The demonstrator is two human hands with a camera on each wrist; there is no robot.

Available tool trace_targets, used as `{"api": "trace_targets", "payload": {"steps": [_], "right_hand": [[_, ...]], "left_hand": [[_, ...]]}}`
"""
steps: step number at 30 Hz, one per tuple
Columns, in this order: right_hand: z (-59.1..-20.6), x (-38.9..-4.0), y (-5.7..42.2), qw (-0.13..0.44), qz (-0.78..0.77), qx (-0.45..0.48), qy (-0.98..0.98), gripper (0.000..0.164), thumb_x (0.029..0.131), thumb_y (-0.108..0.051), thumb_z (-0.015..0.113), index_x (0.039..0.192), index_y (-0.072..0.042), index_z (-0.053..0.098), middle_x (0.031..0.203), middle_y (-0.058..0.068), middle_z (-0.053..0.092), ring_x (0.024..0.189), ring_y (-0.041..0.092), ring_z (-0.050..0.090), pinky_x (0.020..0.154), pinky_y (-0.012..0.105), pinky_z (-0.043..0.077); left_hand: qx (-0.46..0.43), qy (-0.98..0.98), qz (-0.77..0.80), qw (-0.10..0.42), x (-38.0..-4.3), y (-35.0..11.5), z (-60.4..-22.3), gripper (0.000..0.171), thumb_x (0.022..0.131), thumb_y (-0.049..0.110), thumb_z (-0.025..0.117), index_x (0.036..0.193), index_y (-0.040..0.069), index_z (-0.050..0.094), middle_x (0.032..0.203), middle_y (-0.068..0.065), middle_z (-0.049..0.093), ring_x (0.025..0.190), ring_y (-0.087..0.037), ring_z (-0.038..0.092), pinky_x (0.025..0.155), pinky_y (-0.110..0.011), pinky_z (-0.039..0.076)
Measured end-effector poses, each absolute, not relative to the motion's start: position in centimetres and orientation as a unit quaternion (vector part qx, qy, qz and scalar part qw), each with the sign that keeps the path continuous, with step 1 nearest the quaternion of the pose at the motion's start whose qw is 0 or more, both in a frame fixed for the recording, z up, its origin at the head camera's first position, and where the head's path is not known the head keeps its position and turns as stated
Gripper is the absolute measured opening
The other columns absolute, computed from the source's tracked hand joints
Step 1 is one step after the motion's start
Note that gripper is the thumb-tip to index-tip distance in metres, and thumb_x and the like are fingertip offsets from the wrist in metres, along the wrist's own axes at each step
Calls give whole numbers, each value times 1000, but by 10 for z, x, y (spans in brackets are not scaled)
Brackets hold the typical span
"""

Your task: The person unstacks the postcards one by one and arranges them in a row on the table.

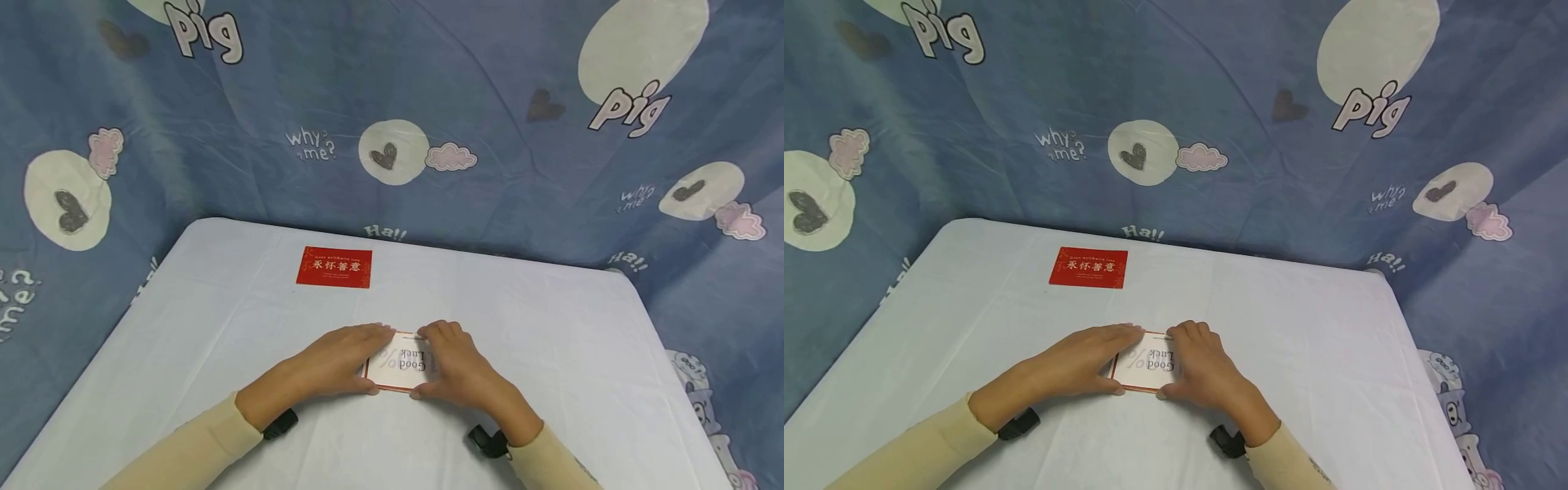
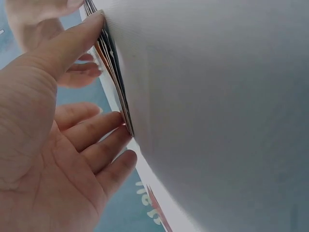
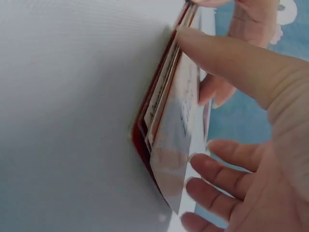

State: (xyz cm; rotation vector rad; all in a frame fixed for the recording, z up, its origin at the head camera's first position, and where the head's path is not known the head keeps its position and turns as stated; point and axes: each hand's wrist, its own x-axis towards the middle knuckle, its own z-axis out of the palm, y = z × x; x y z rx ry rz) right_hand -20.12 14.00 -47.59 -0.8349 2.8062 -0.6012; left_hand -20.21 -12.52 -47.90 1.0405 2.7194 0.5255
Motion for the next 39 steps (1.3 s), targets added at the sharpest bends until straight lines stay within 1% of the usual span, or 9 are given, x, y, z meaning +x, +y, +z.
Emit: {"api": "trace_targets", "payload": {"steps": [3,5,9,13,17,21,26,34,39], "right_hand": [[-476,-201,139,84,-189,-281,937,97,68,-43,100,143,-4,53,136,7,52,125,27,45,110,49,39],[-476,-201,138,84,-179,-284,938,97,68,-45,99,143,-4,54,137,7,52,124,27,45,109,48,40],[-475,-202,138,80,-170,-290,939,92,68,-47,99,137,-3,58,133,7,52,121,27,45,106,49,41],[-475,-204,137,84,-168,-286,940,89,66,-47,99,132,-4,59,129,7,52,118,27,44,103,49,41],[-475,-204,136,83,-162,-279,943,92,65,-48,100,134,-5,57,127,5,52,116,26,43,100,49,39],[-475,-204,135,78,-150,-277,946,94,64,-51,100,135,-7,57,124,3,51,113,24,41,100,49,37],[-473,-204,135,77,-149,-280,945,93,66,-48,99,137,-5,57,120,4,51,110,24,40,97,47,38],[-472,-205,135,84,-157,-271,946,93,66,-47,100,137,-5,58,128,7,52,114,26,43,99,46,41],[-471,-207,135,82,-152,-277,945,91,65,-48,100,135,-4,59,126,6,53,113,26,43,96,46,41]], "left_hand": [[353,914,178,89,-202,-126,-479,91,84,35,90,158,8,45,157,-9,51,145,-26,46,117,-45,42],[353,914,179,90,-202,-126,-479,91,84,35,89,158,8,45,157,-8,51,145,-26,47,116,-45,42],[352,913,185,91,-202,-127,-480,91,84,36,89,158,8,44,157,-8,50,145,-25,47,116,-44,42],[355,911,189,89,-202,-128,-480,91,84,36,89,158,7,44,157,-9,50,144,-26,47,115,-45,43],[355,911,189,89,-203,-128,-479,91,84,35,90,158,7,44,157,-10,50,144,-26,47,115,-45,44],[349,914,186,94,-203,-127,-479,92,83,35,90,158,7,44,158,-9,50,145,-26,47,115,-45,43],[339,916,187,104,-203,-126,-480,94,83,37,90,159,8,43,159,-9,48,146,-26,45,116,-46,42],[338,917,183,103,-204,-126,-481,94,82,39,90,159,9,44,158,-8,49,146,-25,45,116,-45,42],[337,918,182,102,-204,-126,-481,95,82,39,90,159,9,43,159,-7,49,147,-24,44,117,-45,41]]}}
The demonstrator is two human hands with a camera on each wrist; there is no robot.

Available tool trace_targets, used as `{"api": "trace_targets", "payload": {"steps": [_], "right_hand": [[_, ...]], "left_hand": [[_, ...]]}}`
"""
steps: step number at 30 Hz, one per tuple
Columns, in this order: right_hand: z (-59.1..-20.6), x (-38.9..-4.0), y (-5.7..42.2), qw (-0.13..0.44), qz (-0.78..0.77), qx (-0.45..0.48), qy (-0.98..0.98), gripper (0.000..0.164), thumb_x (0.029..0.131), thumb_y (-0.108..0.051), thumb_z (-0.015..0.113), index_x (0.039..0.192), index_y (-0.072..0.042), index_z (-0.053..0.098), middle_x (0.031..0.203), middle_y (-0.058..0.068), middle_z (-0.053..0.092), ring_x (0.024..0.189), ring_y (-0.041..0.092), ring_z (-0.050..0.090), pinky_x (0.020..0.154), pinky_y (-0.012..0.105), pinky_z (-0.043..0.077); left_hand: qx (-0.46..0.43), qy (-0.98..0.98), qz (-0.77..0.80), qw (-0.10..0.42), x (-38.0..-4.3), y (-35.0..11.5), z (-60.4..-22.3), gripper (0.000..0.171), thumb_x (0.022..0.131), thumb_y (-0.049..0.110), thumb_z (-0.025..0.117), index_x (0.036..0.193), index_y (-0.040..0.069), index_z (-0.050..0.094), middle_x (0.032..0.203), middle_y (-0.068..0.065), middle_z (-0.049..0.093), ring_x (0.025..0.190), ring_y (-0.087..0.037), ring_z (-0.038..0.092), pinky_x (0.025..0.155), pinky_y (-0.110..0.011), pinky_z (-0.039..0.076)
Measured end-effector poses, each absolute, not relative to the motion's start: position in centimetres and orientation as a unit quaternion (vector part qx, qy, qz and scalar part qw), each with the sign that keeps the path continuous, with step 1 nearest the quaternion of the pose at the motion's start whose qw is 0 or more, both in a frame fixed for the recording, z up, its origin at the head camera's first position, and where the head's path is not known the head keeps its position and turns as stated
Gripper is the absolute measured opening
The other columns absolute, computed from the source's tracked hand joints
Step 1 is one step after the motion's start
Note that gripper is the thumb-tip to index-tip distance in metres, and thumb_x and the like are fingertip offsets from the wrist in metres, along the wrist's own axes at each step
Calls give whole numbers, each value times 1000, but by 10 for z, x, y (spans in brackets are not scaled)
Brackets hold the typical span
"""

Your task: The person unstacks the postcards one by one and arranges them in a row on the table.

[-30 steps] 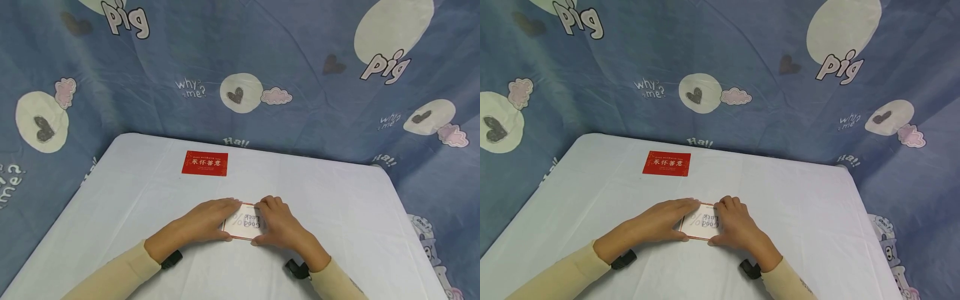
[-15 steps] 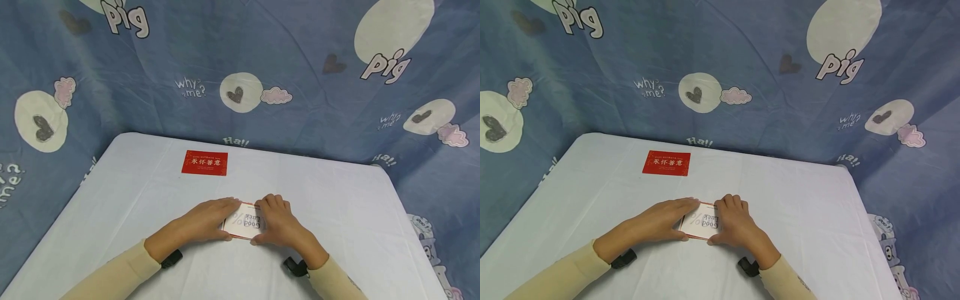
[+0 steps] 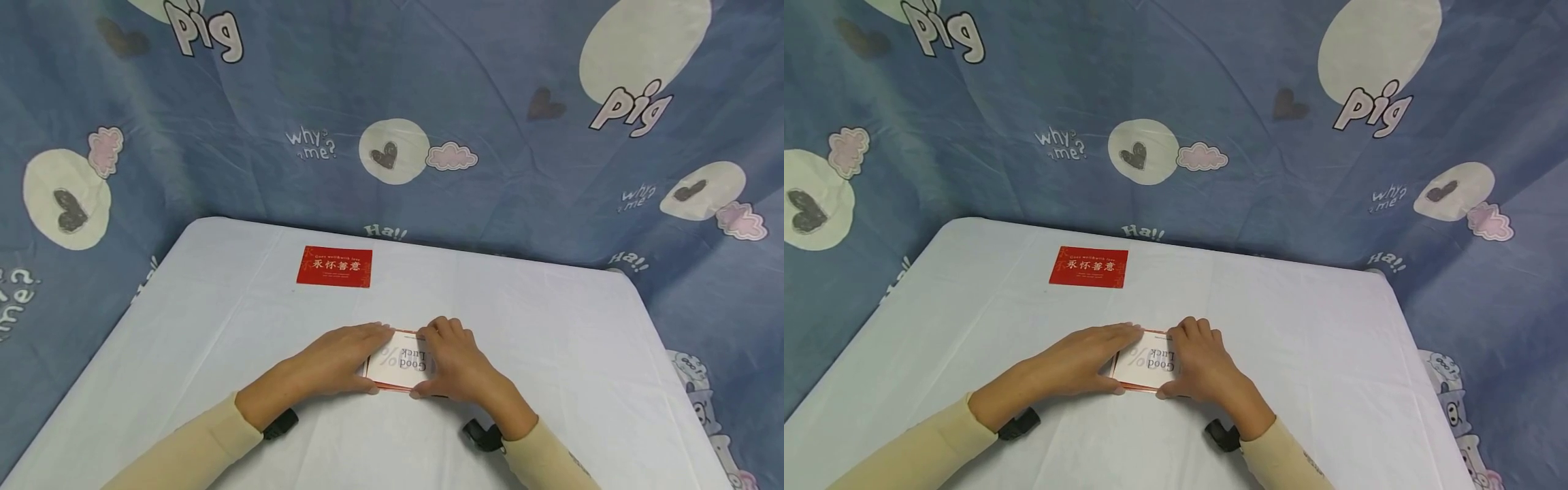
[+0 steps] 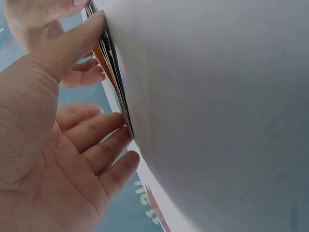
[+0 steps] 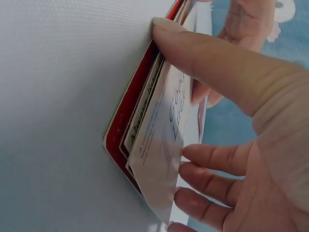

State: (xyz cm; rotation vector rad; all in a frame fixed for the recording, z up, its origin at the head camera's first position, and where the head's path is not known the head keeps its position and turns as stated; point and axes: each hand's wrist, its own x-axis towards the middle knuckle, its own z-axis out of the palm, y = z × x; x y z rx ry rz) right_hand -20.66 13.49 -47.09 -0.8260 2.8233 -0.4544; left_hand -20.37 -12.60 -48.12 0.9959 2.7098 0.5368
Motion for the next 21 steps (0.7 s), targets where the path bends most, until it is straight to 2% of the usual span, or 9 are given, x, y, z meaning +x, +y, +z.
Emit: {"api": "trace_targets", "payload": {"steps": [7,21], "right_hand": [[-472,-206,135,76,-160,-277,944,91,63,-47,101,132,-4,59,122,5,52,111,25,43,93,44,40],[-470,-207,138,74,-186,-276,940,90,64,-46,101,133,-5,59,123,5,52,112,25,44,99,45,41]], "left_hand": [[344,916,186,95,-203,-126,-481,93,83,36,90,158,8,45,159,-8,48,147,-26,43,118,-46,40],[361,911,192,61,-205,-125,-480,89,84,38,89,156,7,47,155,-9,52,144,-27,47,117,-46,40]]}}
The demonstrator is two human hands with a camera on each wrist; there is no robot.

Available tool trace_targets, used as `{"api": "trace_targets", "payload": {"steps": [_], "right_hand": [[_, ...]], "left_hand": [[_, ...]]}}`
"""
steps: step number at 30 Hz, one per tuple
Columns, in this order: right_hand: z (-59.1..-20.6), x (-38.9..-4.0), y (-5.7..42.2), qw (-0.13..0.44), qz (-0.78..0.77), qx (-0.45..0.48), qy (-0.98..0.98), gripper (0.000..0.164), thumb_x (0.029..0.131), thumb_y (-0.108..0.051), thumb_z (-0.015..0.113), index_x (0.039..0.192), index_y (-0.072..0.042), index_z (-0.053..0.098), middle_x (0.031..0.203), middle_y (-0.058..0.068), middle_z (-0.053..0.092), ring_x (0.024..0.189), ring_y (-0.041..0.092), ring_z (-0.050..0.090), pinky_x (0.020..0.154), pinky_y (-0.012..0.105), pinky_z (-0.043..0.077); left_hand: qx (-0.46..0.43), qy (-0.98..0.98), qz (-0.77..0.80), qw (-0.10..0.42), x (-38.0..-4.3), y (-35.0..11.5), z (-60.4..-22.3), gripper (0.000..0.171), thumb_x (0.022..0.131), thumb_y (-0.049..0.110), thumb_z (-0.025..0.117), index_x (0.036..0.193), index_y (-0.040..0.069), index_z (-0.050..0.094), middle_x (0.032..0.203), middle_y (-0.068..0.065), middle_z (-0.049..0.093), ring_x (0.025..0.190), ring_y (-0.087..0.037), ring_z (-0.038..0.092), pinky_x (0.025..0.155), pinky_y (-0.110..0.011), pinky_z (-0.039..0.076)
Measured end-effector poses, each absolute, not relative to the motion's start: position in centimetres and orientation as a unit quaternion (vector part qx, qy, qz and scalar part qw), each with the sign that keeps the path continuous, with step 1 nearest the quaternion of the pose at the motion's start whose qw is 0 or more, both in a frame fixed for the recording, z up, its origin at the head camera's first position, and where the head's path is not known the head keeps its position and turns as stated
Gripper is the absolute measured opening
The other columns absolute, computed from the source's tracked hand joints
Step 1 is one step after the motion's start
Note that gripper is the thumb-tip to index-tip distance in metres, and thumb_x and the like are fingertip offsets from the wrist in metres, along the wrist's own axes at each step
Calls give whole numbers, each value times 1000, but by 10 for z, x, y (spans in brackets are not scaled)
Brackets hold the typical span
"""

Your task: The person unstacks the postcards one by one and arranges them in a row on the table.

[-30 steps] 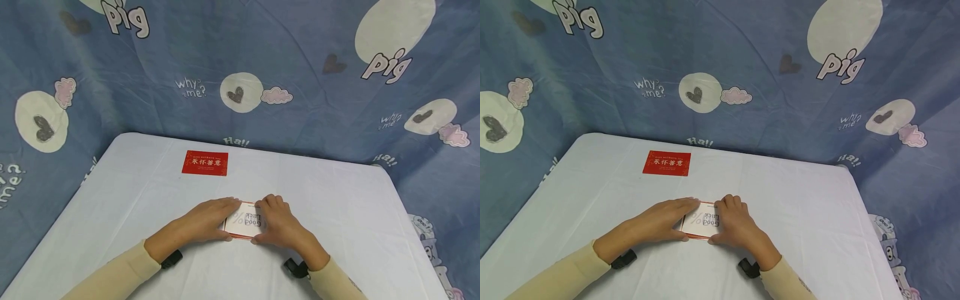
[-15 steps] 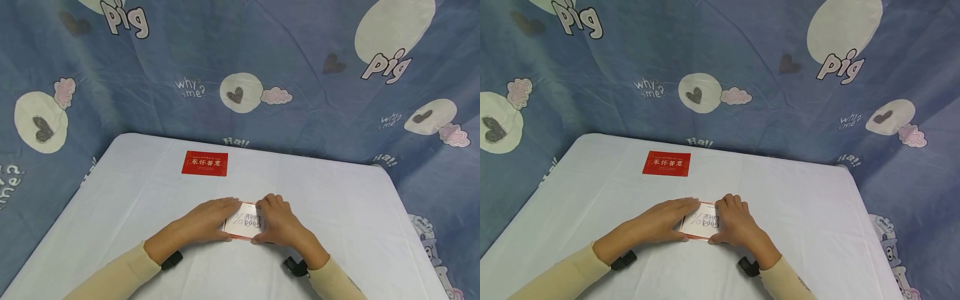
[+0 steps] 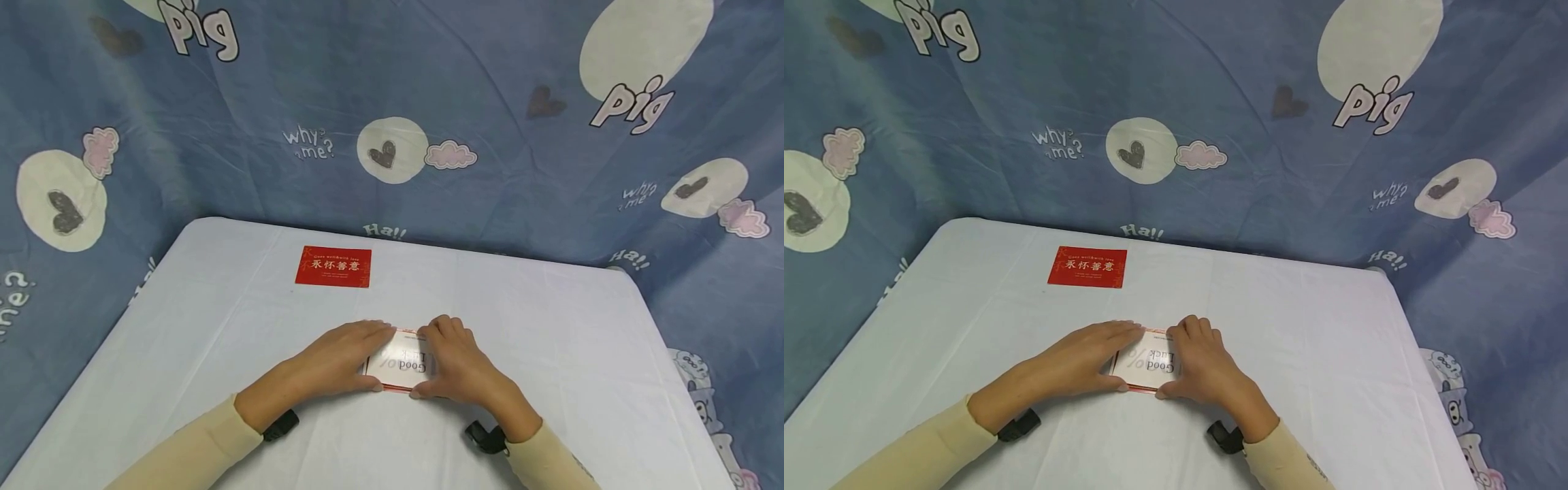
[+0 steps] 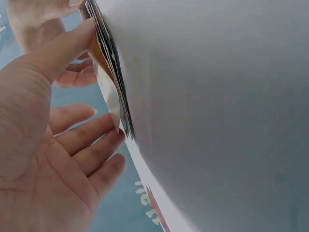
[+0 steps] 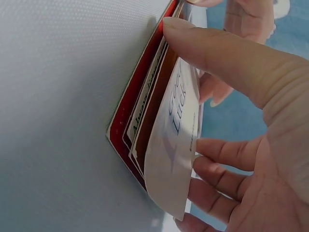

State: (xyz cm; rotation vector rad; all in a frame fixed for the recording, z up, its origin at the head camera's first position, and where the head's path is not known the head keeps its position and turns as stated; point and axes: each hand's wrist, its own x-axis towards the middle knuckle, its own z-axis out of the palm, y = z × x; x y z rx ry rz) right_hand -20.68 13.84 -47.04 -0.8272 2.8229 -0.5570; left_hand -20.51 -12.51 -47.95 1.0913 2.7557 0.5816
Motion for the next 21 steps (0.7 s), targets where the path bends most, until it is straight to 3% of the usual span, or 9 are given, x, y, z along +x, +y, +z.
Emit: {"api": "trace_targets", "payload": {"steps": [13,21], "right_hand": [[-464,-211,144,63,-187,-287,937,87,69,-45,98,136,-7,57,129,3,56,117,24,46,103,44,43],[-455,-213,153,63,-173,-274,944,90,72,-42,97,142,-4,56,137,8,55,126,29,47,109,47,42]], "left_hand": [[350,915,195,38,-209,-124,-470,86,85,36,88,156,6,48,154,-6,53,143,-26,48,117,-46,41],[331,923,194,39,-214,-124,-464,90,83,37,90,157,6,47,155,-6,53,143,-26,48,118,-47,40]]}}
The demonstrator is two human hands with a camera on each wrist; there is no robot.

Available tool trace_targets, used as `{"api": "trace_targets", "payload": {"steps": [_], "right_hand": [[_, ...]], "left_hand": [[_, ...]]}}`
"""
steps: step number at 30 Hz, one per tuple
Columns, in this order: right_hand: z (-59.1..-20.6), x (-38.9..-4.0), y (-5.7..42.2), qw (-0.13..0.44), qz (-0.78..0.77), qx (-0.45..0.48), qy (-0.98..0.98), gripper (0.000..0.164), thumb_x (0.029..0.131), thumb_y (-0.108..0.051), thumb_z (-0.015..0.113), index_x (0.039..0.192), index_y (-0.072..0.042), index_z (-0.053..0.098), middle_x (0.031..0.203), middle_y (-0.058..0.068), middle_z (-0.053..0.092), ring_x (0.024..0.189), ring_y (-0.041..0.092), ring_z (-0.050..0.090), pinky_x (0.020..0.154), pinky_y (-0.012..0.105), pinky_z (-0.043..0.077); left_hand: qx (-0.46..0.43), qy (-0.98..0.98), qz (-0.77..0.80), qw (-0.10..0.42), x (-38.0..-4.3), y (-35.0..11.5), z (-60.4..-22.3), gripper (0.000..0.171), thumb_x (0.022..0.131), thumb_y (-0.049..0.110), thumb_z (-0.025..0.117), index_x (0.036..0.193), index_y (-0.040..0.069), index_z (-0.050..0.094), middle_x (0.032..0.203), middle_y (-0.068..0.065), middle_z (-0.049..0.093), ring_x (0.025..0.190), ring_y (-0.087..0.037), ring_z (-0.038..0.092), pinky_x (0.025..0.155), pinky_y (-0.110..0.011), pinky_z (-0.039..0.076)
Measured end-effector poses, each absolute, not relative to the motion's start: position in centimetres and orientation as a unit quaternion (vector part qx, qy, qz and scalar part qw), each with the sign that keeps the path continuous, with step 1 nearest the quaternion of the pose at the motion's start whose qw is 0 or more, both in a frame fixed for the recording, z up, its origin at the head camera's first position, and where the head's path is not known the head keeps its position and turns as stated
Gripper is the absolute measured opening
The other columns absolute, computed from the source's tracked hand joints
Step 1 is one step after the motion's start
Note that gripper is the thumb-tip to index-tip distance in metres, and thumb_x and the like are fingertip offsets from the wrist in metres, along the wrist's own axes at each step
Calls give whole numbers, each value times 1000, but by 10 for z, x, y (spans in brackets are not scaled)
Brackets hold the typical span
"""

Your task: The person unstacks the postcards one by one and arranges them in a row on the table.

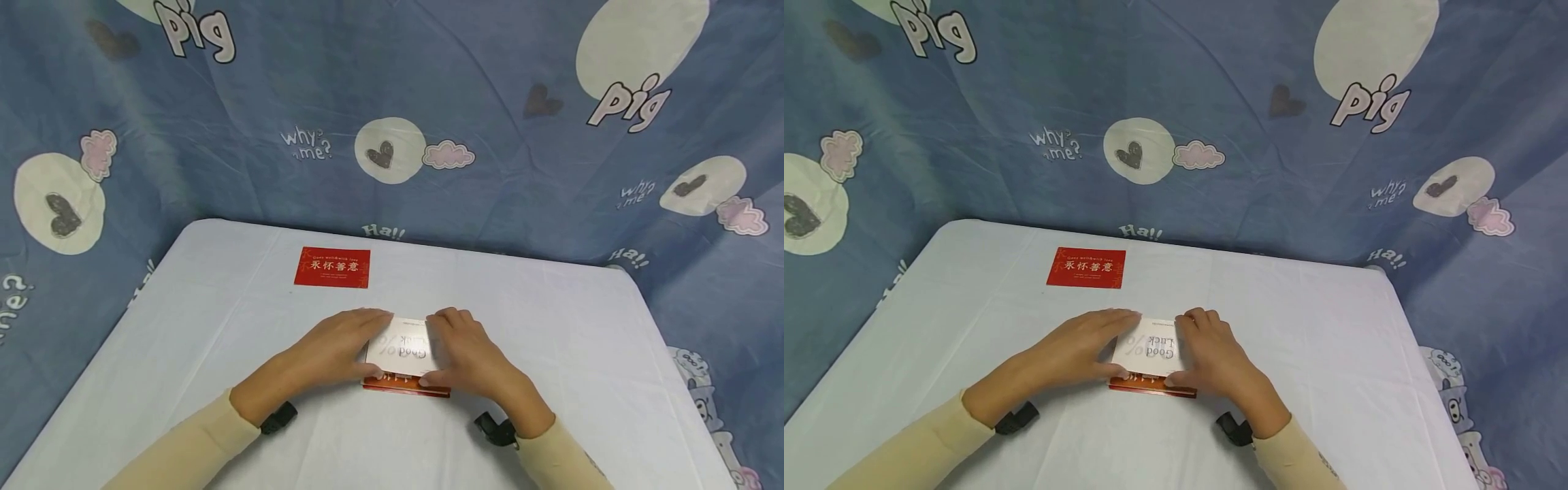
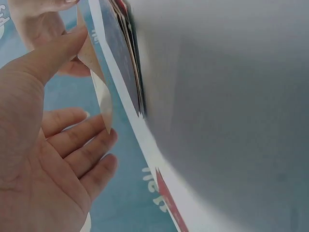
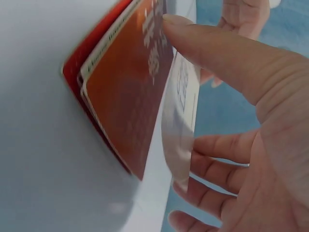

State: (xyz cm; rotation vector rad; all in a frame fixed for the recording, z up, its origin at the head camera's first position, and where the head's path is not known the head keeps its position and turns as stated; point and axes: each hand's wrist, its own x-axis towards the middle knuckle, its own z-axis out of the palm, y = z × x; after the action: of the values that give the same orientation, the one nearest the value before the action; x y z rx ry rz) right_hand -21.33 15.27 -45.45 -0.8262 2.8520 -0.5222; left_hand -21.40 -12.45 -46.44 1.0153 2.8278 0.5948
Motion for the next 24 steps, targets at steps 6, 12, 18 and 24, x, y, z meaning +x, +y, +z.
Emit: {"api": "trace_targets", "payload": {"steps": [6,12,18,24], "right_hand": [[-449,-218,161,50,-176,-285,941,86,74,-37,95,142,-1,55,140,10,56,127,31,51,111,51,42],[-448,-226,169,2,-178,-315,932,80,75,-29,95,139,1,57,139,14,60,130,34,55,111,53,44],[-448,-235,174,-6,-183,-305,935,84,79,-28,94,146,3,54,147,18,56,137,37,52,115,51,42],[-451,-246,177,9,-190,-297,936,82,83,-28,90,150,2,51,154,18,51,142,36,48,117,50,40]], "left_hand": [[324,926,188,45,-220,-125,-458,92,84,38,89,158,7,45,157,-8,51,145,-28,46,118,-48,39],[330,925,185,44,-232,-121,-452,91,85,39,88,158,7,44,158,-8,50,145,-29,45,118,-49,39],[322,927,187,50,-248,-116,-454,93,84,41,88,159,7,43,158,-8,49,146,-29,45,118,-49,40],[323,927,185,55,-263,-114,-455,95,85,43,88,160,8,42,159,-10,49,146,-30,45,118,-49,40]]}}
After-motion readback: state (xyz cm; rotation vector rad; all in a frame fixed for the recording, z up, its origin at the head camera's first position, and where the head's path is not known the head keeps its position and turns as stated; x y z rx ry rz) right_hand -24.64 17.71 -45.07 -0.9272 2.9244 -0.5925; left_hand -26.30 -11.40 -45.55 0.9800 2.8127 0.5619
